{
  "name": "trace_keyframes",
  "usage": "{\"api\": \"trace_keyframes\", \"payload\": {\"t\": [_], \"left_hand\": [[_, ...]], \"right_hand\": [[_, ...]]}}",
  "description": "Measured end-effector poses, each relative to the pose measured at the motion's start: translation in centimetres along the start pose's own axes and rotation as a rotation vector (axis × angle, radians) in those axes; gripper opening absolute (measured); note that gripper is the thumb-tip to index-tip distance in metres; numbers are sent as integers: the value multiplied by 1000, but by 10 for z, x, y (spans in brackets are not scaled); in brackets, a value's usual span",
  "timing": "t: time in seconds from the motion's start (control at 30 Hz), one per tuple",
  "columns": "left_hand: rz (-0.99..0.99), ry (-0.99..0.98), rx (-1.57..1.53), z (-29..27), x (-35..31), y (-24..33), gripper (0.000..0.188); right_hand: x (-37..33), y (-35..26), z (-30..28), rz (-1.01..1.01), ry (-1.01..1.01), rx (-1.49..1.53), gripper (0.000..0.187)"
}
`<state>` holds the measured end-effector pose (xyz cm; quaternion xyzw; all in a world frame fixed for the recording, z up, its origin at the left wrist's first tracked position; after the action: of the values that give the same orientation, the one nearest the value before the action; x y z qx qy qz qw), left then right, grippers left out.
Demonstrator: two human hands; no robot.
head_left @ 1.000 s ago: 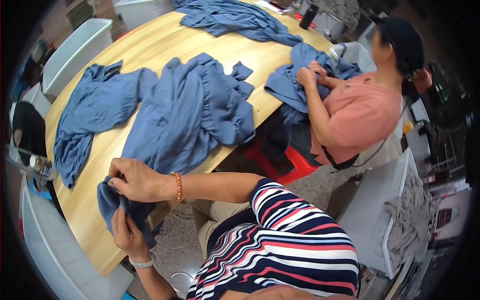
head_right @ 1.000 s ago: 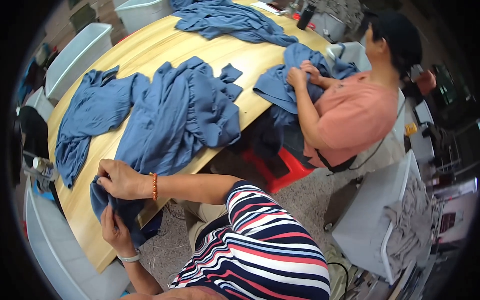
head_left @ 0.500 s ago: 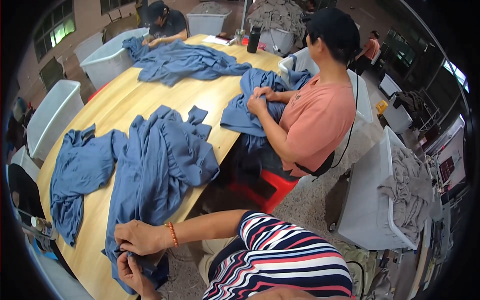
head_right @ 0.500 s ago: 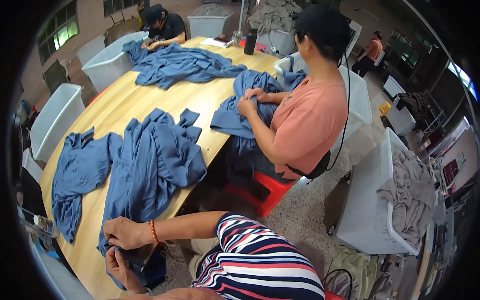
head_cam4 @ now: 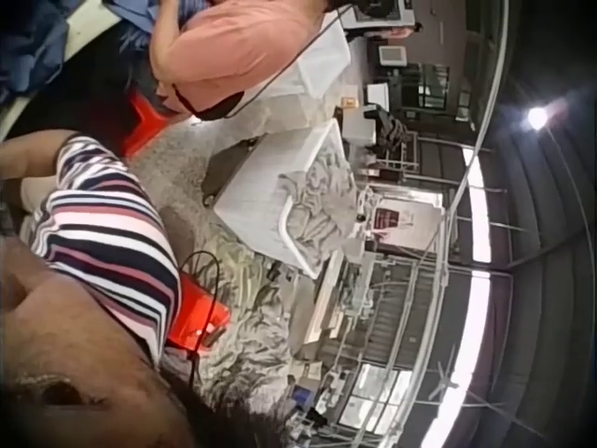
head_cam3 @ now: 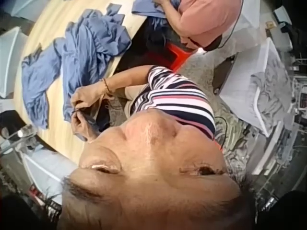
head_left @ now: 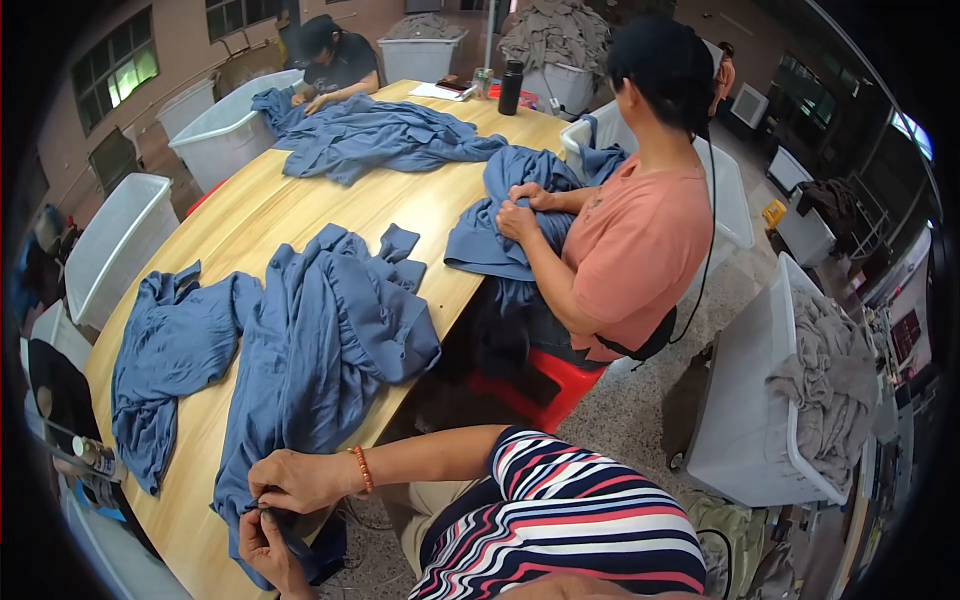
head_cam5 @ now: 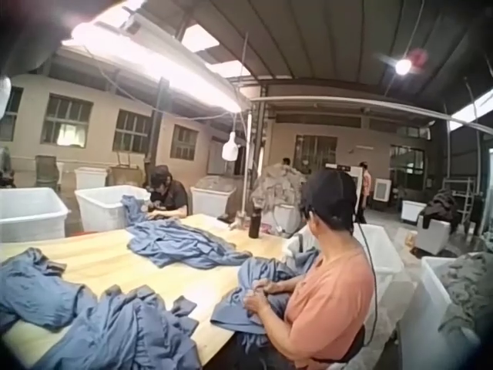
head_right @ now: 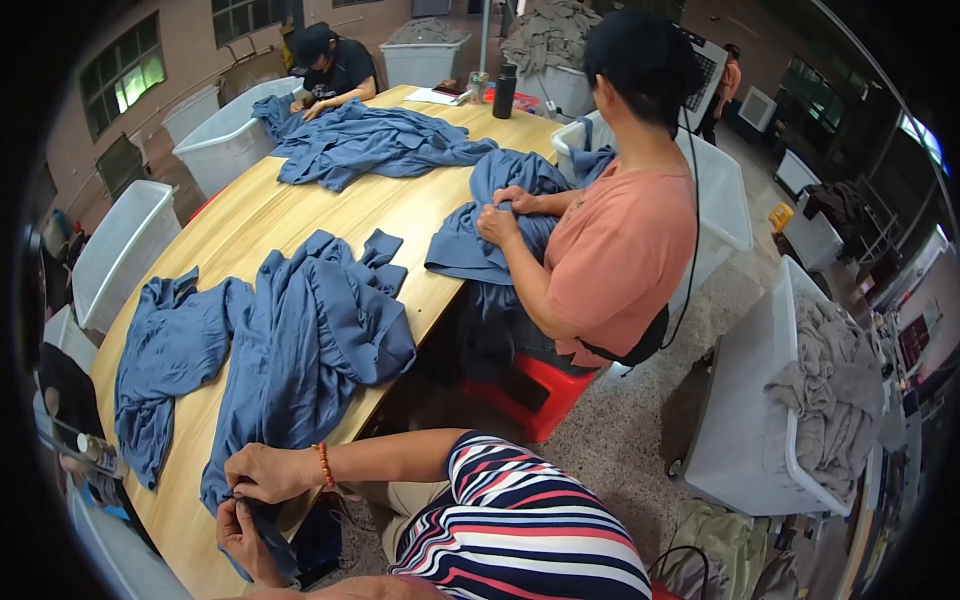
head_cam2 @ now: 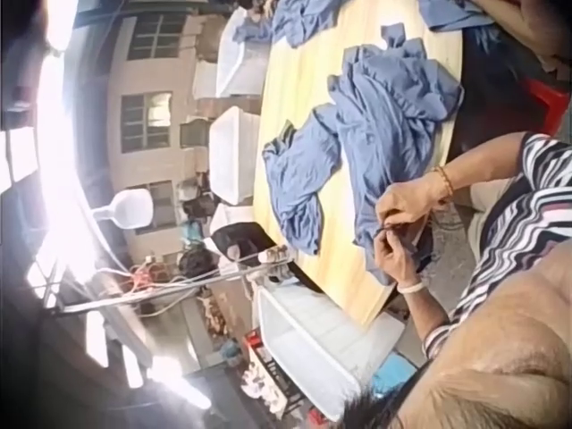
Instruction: Inspecting and arranging blue fabric pieces on a work table in a garment factory.
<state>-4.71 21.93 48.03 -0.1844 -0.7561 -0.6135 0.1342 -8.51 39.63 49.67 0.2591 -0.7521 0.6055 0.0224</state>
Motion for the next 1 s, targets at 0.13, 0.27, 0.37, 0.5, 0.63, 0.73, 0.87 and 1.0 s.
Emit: {"api": "trace_keyframes", "payload": {"t": [0.13, 0.27, 0.37, 0.5, 0.63, 0.73, 0.87, 1.0], "left_hand": [[10, -36, 72, -5, -2, 5, 15], [52, -16, 141, -7, -4, 4, 18], [34, 12, 139, -8, -5, 3, 19], [77, 70, 181, -10, -9, -4, 13], [252, 204, 335, 2, 1, 29, 12], [304, 183, 274, -20, -3, 6, 21], [-85, 38, -201, -32, 3, 4, 15], [-157, 40, -293, -35, 2, 5, 11]], "right_hand": [[-2, -5, 1, -67, -27, -50, 14], [-2, -5, 2, -160, -53, -67, 17], [-1, -7, 4, -176, -101, -163, 15], [3, -6, 7, -251, -93, -220, 15], [5, -9, 10, -323, -41, -216, 16], [5, -11, 10, -339, -20, -196, 16], [6, -8, 9, -265, -47, -69, 14], [8, -7, 16, -258, -68, 31, 15]]}}
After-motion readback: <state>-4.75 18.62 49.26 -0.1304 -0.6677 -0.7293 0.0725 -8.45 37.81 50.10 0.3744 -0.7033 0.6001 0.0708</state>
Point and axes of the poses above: each hand's wrist, its own x-axis towards the middle knuckle, its own z-axis out of the palm, y = z × x, the point moved 2 cm from there along x, towards the middle knuckle, and after that the axes turned 11 degrees about z, right-handed, at the moved point
